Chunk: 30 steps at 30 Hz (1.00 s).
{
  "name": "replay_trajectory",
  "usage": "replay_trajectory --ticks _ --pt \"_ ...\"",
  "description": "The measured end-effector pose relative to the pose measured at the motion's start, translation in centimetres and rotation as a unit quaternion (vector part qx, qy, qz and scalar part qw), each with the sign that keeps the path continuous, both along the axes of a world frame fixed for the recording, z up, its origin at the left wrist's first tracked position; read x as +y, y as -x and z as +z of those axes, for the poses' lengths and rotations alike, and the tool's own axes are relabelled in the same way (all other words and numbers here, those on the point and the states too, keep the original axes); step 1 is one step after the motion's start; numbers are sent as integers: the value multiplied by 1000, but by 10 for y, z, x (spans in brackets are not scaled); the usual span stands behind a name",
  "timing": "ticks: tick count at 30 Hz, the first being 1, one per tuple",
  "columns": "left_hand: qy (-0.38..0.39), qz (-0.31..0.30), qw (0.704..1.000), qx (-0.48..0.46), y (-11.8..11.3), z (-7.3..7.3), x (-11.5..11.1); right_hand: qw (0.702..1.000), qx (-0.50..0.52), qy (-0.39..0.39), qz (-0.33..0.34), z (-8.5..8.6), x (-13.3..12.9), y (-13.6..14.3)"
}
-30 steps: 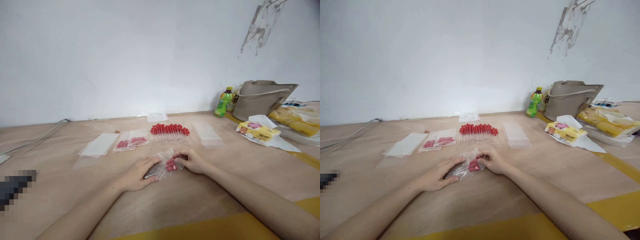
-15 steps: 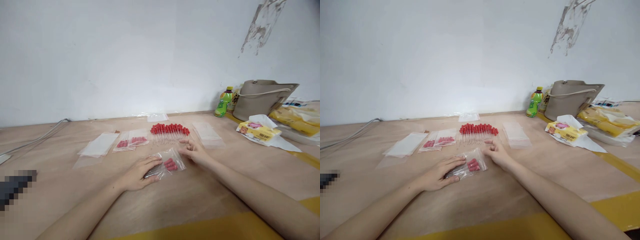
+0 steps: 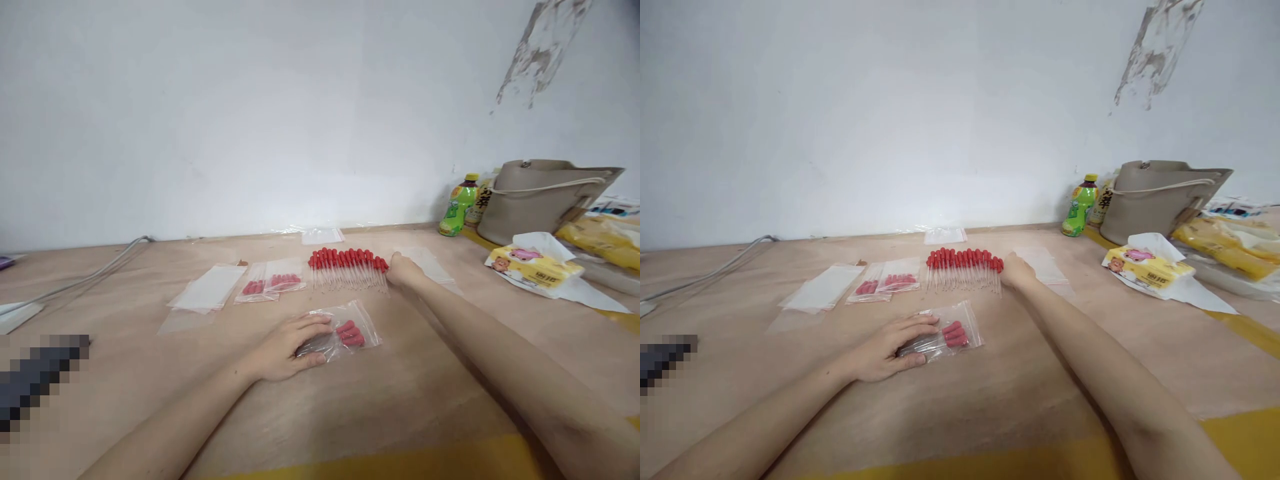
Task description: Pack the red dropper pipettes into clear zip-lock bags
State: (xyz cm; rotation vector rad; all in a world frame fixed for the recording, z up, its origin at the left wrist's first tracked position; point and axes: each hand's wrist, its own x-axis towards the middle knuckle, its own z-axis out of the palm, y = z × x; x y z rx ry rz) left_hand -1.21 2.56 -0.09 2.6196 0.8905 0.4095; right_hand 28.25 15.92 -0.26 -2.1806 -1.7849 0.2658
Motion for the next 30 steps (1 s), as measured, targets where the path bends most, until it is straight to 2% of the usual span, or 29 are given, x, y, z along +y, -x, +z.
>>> replay_trajectory --ticks 7,10,13,16,20,23,26,30 --pt "-7 0 1000 3 0 -1 0 999 34 -39 16 17 -7 1" --pt "-8 0 1000 2 -1 -1 0 981 152 -100 67 12 -24 5" --pt "-8 -4 1000 0 -1 1 0 914 355 -162 115 -7 -49 17" --pt "-9 -5 1000 -1 -2 2 -1 845 492 -180 106 -25 -70 30" --pt "-8 -1 1000 0 -2 2 -2 779 603 -155 74 -28 -84 42" --pt "-7 -2 1000 1 -1 1 -1 752 648 -94 76 -25 -88 46" --pt "-9 5 1000 10 -1 1 -2 752 650 -37 104 -25 -91 45" --pt "-6 20 1000 21 -1 3 -3 806 561 11 189 -27 -92 35"
